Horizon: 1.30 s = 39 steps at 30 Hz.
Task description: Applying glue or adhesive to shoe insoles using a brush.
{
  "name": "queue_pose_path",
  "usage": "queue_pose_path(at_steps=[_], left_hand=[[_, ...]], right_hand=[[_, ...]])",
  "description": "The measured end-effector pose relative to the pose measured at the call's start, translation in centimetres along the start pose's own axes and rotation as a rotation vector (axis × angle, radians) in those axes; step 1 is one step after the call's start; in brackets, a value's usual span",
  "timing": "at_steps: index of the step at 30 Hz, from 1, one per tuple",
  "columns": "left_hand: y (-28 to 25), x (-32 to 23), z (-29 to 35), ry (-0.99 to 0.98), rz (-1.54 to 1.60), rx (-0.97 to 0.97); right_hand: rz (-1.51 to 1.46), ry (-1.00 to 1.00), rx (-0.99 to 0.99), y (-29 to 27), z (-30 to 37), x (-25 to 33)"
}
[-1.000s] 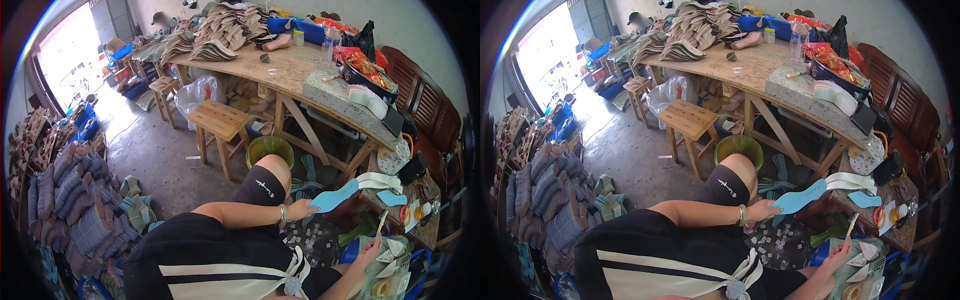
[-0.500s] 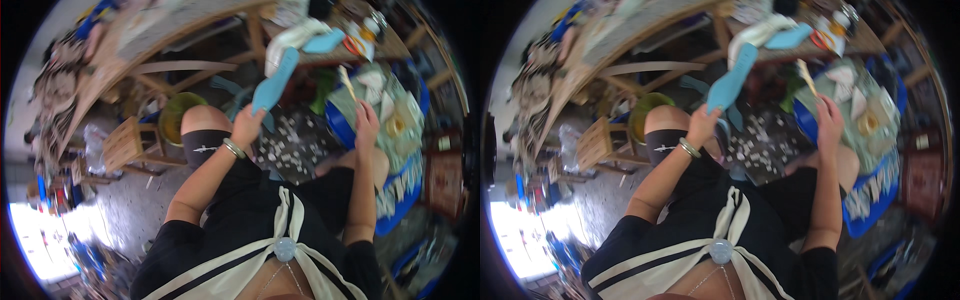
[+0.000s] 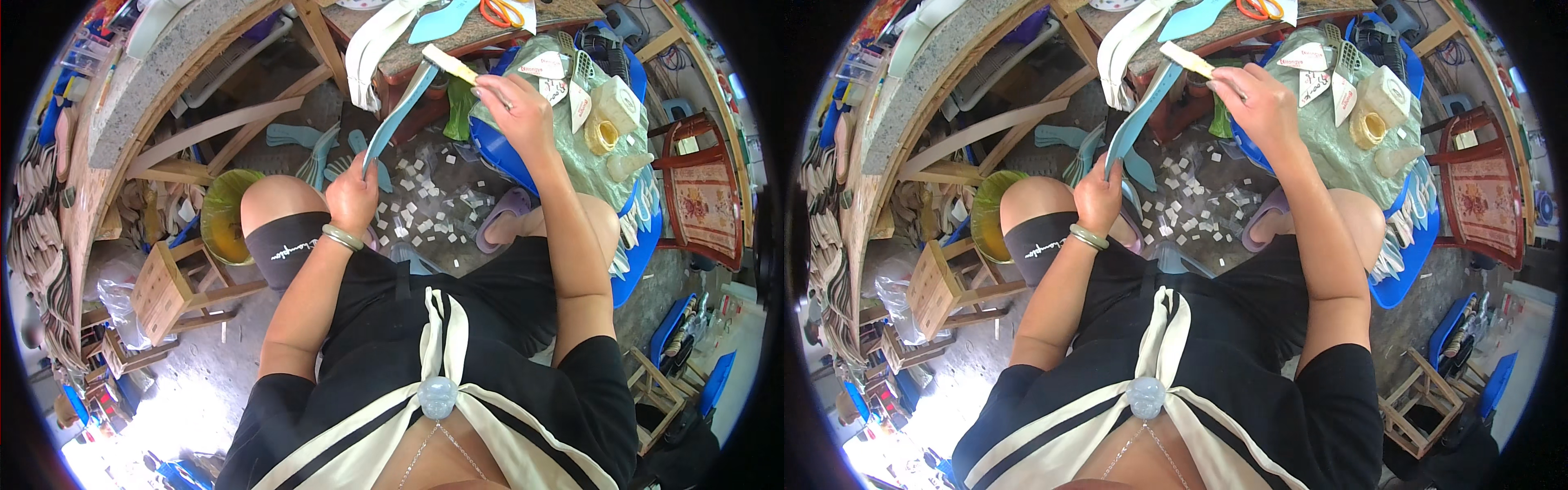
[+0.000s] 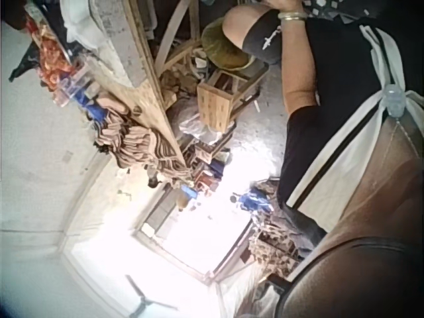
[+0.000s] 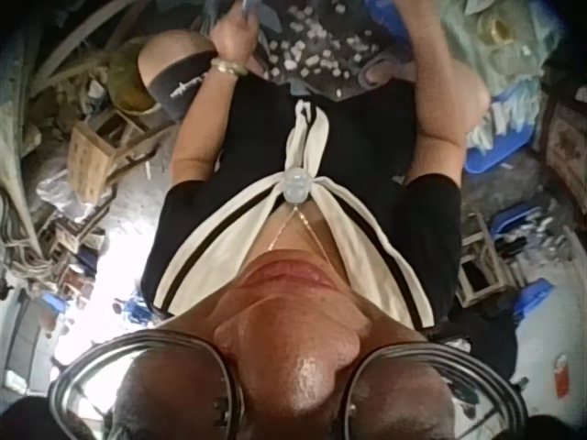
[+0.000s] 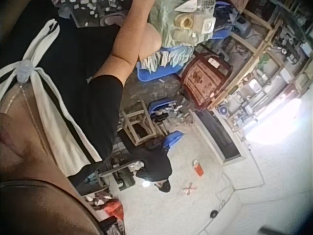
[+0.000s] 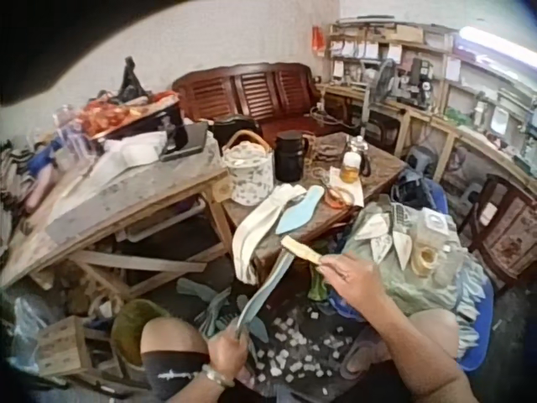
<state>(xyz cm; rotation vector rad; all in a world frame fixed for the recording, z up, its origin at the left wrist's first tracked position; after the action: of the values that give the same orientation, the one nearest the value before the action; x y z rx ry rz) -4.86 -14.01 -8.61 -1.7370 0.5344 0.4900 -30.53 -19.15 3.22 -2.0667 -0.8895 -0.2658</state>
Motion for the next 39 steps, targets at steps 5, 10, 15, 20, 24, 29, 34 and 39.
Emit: queue_pose_path(at_steps=[5,10,15,20,24,29,34,39], left_hand=[[-0.3,0.7,0.0,-0.005,-0.028,-0.007],[-0.4,1.8,0.6,0.011,-0.014,-0.023],[-0.5,2.0,0.8,-0.002,-0.108,0.008],[-0.3,2.7,0.9,-0.045,-0.161,0.055],[-1.2,1.7,1.3,0.074,-0.057,-0.091],[-1.6,1.6,1.6,0.154,-0.067,-0.175],[-1.9,2.0,1.9,0.163,-0.043,-0.190],[-1.5,3.7,2.5,0.103,0.061,-0.188]], right_hand=[[-0.004,-0.053,0.020,2.0,1.0,-0.2],[-0.151,-0.011,0.163,4.8,4.2,2.8],[-0.606,0.295,0.323,7.3,7.1,5.5],[-0.499,0.258,0.319,7.2,7.0,6.2],[-0.363,0.219,0.157,5.4,5.2,3.2],[-0.185,0.173,-0.005,2.5,3.4,-0.2],[-0.275,0.418,0.023,1.8,3.5,-3.8],[-0.351,0.688,0.371,3.9,6.4,-7.1]])
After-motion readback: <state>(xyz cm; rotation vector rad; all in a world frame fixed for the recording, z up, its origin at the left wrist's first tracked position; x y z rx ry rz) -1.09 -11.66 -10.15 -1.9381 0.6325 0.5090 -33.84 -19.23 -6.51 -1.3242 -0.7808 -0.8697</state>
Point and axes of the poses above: each hand's wrist, its own z-axis away from the middle knuckle, its own y-axis out of the palm, x = y × z, the point moved 5 cm from there along -z, towards the middle knuckle, and after that the axes turned 4 degrees about -z, right-handed, at the moved point
